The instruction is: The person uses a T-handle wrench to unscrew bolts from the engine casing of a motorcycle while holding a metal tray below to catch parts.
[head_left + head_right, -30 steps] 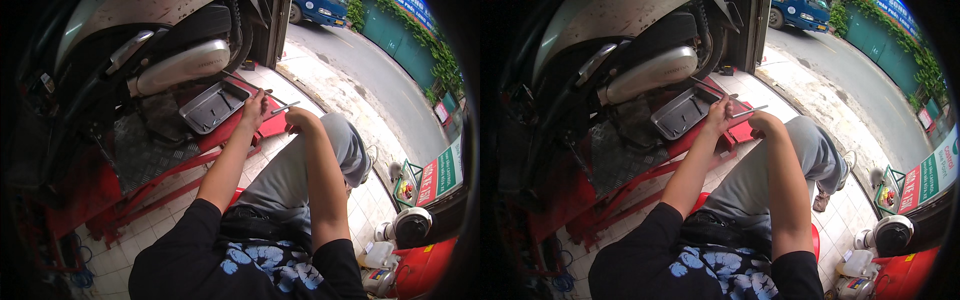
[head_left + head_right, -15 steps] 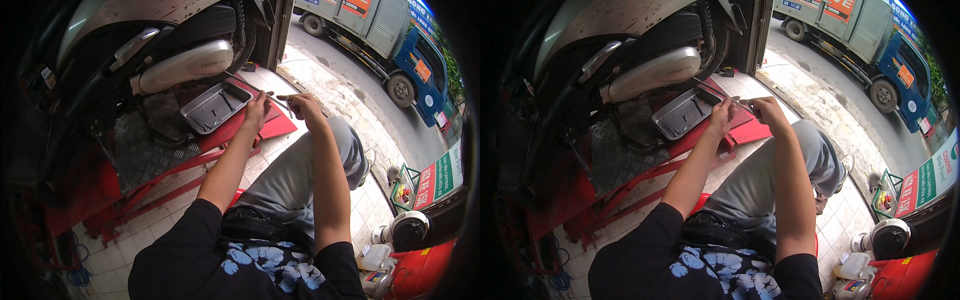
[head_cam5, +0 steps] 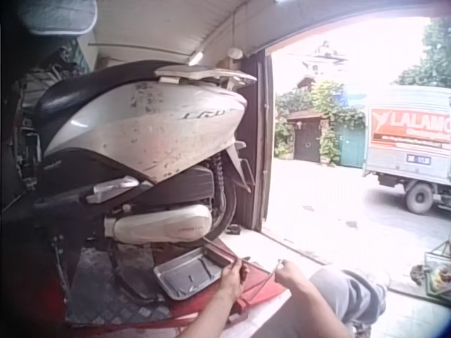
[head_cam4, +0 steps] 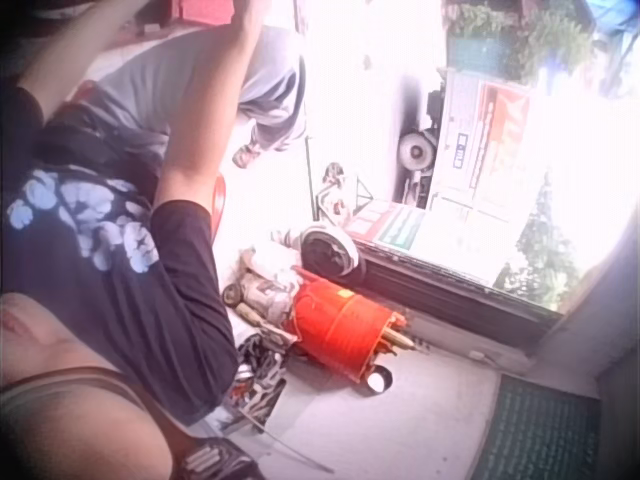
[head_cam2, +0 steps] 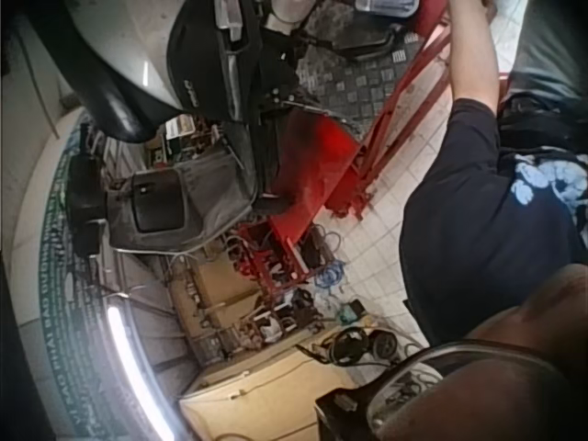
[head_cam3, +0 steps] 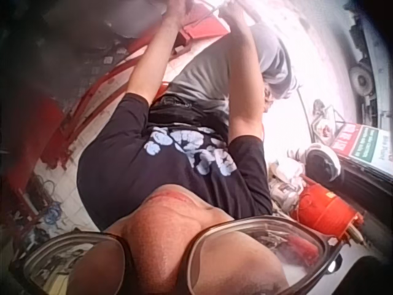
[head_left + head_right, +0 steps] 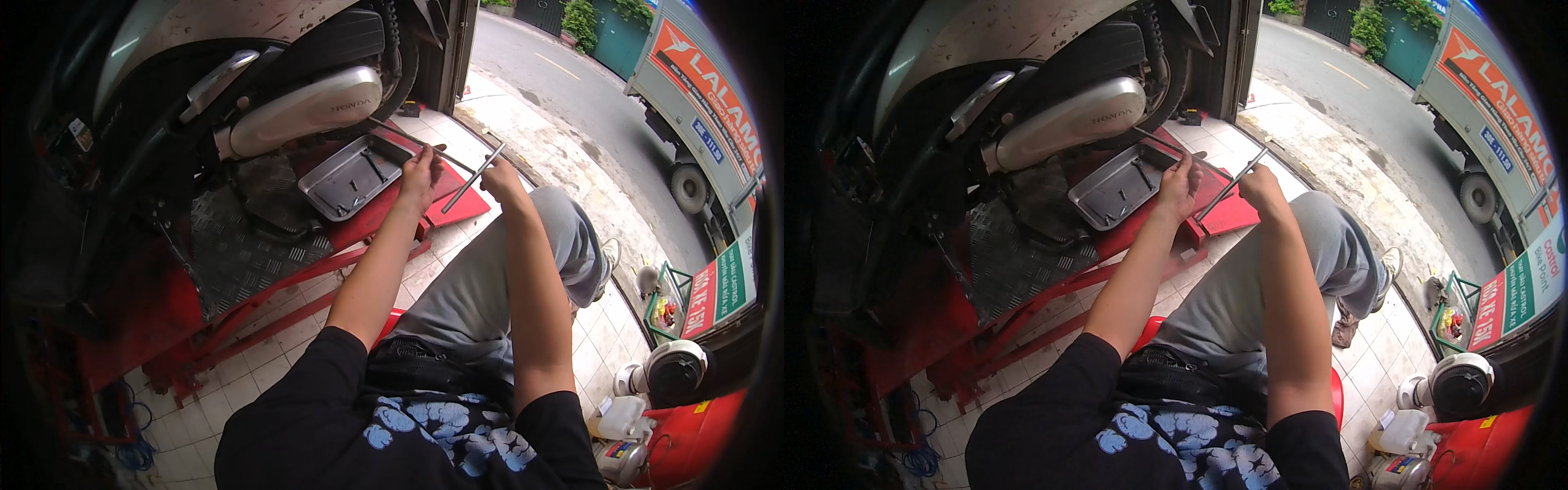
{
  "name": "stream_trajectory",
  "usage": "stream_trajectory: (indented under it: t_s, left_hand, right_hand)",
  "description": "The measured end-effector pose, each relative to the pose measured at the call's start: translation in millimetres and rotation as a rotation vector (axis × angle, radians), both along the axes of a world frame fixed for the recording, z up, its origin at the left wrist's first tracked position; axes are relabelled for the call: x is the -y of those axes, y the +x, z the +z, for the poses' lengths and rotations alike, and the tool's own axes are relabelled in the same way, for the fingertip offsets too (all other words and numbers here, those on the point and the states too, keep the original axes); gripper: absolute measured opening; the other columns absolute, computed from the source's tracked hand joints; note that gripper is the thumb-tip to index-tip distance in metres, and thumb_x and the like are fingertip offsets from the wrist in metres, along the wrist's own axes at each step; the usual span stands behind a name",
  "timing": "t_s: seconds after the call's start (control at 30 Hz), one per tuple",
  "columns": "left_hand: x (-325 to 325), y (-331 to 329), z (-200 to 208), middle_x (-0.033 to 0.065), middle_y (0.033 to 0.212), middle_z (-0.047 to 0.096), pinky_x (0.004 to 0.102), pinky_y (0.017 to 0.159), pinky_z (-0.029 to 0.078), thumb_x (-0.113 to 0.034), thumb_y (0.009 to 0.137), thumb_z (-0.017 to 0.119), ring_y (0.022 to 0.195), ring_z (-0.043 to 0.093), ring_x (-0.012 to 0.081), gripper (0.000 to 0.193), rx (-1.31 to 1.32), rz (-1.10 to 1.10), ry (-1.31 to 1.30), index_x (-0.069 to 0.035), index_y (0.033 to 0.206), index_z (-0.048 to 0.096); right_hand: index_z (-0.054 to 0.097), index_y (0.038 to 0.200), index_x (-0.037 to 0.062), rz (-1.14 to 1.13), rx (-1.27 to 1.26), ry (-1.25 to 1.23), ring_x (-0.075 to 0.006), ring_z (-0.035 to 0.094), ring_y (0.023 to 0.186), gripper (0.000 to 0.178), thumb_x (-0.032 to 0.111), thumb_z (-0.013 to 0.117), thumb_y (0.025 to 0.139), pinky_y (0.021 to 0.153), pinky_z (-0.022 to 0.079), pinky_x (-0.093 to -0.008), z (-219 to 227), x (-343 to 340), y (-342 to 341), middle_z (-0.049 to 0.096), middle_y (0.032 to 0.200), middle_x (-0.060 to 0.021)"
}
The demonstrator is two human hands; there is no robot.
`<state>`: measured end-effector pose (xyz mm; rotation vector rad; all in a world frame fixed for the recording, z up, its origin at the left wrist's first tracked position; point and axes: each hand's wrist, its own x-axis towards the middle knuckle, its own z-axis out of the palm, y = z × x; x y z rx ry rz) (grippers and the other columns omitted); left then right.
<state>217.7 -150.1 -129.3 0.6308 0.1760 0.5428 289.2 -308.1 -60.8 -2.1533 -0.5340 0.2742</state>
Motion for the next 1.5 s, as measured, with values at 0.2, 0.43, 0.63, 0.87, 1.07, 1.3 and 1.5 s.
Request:
stream_trajectory:
  t_s: [0.2,0.43,0.63,0.87,1.07,1.3,1.5]
  left_hand:
    - [-0.1,-2.0,7.2,-0.0023,0.075,0.059,0.0154,0.058,0.05,-0.03,0.097,0.058,0.062,0.056,0.0048,0.026,-0.001,0.05,0.089,-0.005,0.098,0.066]
    - [-3.2,1.0,-0.6,0.0008,0.075,0.061,0.0162,0.056,0.053,-0.027,0.096,0.06,0.06,0.059,0.0073,0.021,-0.056,0.073,0.041,-0.007,0.089,0.059]
    - [-0.5,1.5,-4.8,-0.0004,0.076,0.06,0.0164,0.059,0.051,-0.028,0.099,0.055,0.063,0.057,0.0059,0.028,-0.035,0.069,0.063,-0.003,0.1,0.066]
    - [-5.2,1.9,-1.9,-0.0025,0.075,0.06,0.0158,0.059,0.05,-0.029,0.098,0.057,0.063,0.056,0.0045,0.028,-0.005,0.045,0.039,-0.004,0.103,0.067]
    - [-9.2,-2.5,0.1,-0.0027,0.076,0.061,0.016,0.06,0.051,-0.03,0.097,0.058,0.064,0.057,0.005,0.027,0.03,0.071,0.044,-0.004,0.101,0.067]
    - [-6.9,-2.5,-6.1,-0.0007,0.076,0.061,0.0162,0.061,0.052,-0.03,0.094,0.063,0.065,0.059,0.0056,0.027,-0.034,0.037,0.039,-0.004,0.097,0.066]
    - [14.6,1.8,-4.3,-0.0017,0.075,0.063,0.0118,0.053,0.052,-0.028,0.089,0.069,0.061,0.061,0.0041,0.023,-0.085,-0.063,0.116,-0.005,0.089,0.066]
  right_hand:
    - [0.06,0.128,0.0,0.079,0.147,0.411,-0.0057,0.039,0.055,0.045,0.007,0.046,0.085,0.051,0.032,-0.0217,0.7,4.0,2.5,0.046,0.063,0.004]
    - [0.069,0.115,-0.0011,0.469,-0.115,0.447,-0.0037,0.038,0.052,0.04,0.008,0.048,0.082,0.047,0.03,-0.0213,27.4,15.7,-25.6,0.047,0.059,0.0052]
    - [0.07,0.075,0.002,0.646,-0.077,-0.416,-0.0094,0.045,0.049,0.02,0.016,0.056,0.079,0.046,0.035,-0.0269,24.4,13.1,-41.3,0.055,0.055,-0.0013]
    - [0.067,0.071,-0.0004,0.225,-0.096,-0.322,-0.015,0.05,0.051,0.026,0.014,0.048,0.081,0.047,0.039,-0.0291,2.8,3.8,-12.6,0.057,0.056,-0.0062]
    - [0.033,0.144,-0.0033,0.279,-0.316,0.028,-0.0075,0.049,0.054,0.064,0.007,0.049,0.083,0.044,0.035,-0.0248,21.3,13.2,-19.9,0.062,0.067,-0.0063]
    - [0.062,0.099,0.0018,0.175,-0.404,0.201,-0.0065,0.038,0.048,0.028,0.029,0.055,0.096,0.042,0.028,-0.0246,9.2,14.1,-1.4,0.052,0.062,0.0006]
    - [0.058,0.116,-0.0027,0.042,0.254,0.207,-0.0231,0.063,0.069,0.041,0.033,0.055,0.095,0.066,0.049,-0.0344,-7.3,3.9,-4.0,0.066,0.078,-0.0155]
